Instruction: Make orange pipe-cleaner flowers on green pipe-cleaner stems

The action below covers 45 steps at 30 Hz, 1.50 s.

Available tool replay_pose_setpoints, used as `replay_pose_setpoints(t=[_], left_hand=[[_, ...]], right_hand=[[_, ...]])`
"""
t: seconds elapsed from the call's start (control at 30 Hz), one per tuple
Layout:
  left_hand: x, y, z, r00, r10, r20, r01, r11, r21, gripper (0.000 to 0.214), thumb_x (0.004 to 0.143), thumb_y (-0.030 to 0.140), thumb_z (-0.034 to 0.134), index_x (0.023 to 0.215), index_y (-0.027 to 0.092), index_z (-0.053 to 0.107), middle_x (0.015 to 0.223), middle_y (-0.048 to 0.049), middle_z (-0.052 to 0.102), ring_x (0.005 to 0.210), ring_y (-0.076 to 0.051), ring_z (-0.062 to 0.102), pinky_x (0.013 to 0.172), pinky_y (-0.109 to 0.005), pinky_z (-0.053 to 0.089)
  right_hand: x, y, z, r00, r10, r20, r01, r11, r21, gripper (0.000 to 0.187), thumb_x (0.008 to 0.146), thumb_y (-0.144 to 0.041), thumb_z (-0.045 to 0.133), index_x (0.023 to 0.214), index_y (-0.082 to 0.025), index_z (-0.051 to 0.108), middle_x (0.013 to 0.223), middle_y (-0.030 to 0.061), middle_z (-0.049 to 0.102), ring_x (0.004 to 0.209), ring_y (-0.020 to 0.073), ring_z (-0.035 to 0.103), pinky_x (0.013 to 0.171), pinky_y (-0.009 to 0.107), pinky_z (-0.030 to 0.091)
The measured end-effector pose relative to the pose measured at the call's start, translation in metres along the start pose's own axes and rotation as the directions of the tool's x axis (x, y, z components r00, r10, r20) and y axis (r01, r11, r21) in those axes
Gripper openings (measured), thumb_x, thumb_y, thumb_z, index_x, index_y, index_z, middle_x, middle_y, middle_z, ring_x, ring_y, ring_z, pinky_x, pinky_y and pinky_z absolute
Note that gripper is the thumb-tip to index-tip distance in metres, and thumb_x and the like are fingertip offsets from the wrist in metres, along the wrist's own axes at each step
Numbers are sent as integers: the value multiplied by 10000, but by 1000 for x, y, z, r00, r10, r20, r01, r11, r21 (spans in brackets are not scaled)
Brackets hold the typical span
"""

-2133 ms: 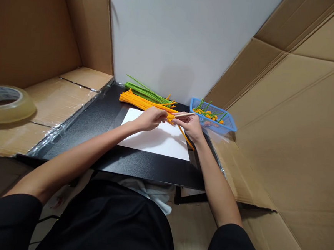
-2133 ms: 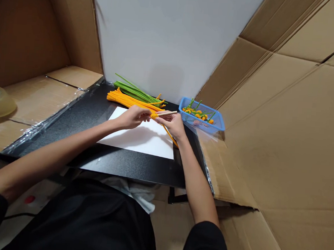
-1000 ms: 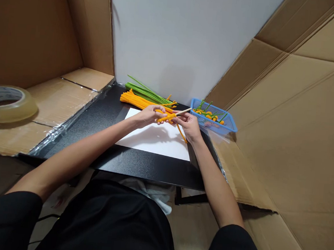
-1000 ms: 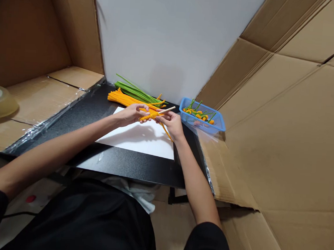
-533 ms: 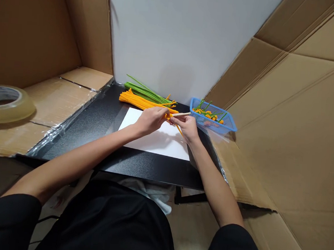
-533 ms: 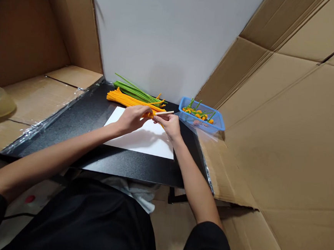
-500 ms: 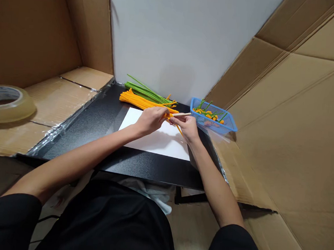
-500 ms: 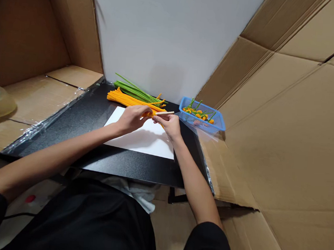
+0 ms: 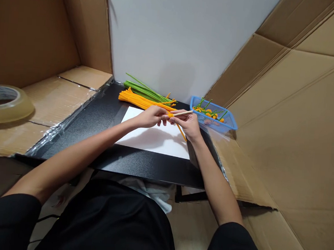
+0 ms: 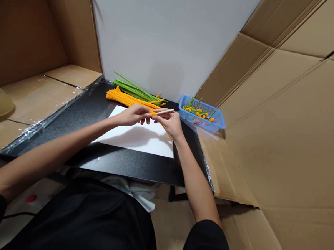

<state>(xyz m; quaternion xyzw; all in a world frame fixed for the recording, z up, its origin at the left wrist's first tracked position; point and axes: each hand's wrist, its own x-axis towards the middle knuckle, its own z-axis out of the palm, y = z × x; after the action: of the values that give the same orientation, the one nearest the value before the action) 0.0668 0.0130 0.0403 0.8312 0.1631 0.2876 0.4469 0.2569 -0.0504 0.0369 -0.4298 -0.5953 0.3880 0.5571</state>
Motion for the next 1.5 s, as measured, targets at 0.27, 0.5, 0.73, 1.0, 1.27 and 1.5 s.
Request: replay_pose_setpoints(t=[0.27, 0.5, 0.73, 1.0, 1.27, 1.5], left_hand=[[1, -4, -8, 984, -127, 121, 147, 975, -166, 340, 942, 410, 583, 794, 124, 690, 625, -33, 578, 518, -87, 452, 487, -228, 351], [-2, 2, -7, 936, -234, 262, 336, 815, -473, 301, 918, 381, 587, 769, 132, 670, 543, 9, 388, 453, -79, 277, 447, -259, 243], [-3, -5, 7, 991, -84, -102, 79, 995, -56, 288, 943, 430, 557, 1027, 159, 604, 829, -85, 665, 681, -165, 595, 583, -270, 437], [-8, -10, 14, 924, 273, -268, 13, 678, 735, 151, 949, 221, 552, 927, 142, 678, 899, -116, 743, 857, -234, 668, 691, -303, 430], [0, -6, 8, 997, -73, -30, 71, 995, -67, 302, 946, 365, 577, 819, 111, 677, 684, -45, 649, 582, -105, 534, 575, -234, 406], [-2, 0, 2, 951, -217, 220, 291, 868, -401, 303, 943, 366, 563, 887, 92, 680, 707, -47, 613, 558, -87, 484, 575, -248, 407]], right_hand=[[4, 6, -8, 1000, -5, 3, 5, 997, -79, 379, 552, -363, 942, 832, -168, 777, 735, 29, 754, 632, 165, 676, 633, 324, 570], [0, 2, -3, 1000, 10, 8, -10, 1000, -8, 379, 593, -378, 921, 895, -192, 786, 746, 39, 772, 684, 195, 707, 643, 331, 558], [4, 10, -5, 993, 33, -111, -32, 999, 12, 345, 555, -407, 926, 774, -181, 786, 727, 39, 766, 609, 161, 652, 573, 302, 512], [3, 8, 1, 989, 43, -140, -41, 999, 15, 345, 557, -411, 930, 740, -168, 766, 645, 25, 725, 580, 146, 627, 571, 299, 511], [2, 3, -9, 1000, -8, -19, 8, 1000, -5, 451, 593, -422, 923, 941, -170, 789, 711, 20, 741, 619, 141, 654, 622, 294, 542], [4, 3, -16, 998, 1, 60, -1, 1000, -4, 356, 600, -396, 922, 826, -157, 785, 697, 36, 743, 586, 141, 650, 604, 296, 545]])
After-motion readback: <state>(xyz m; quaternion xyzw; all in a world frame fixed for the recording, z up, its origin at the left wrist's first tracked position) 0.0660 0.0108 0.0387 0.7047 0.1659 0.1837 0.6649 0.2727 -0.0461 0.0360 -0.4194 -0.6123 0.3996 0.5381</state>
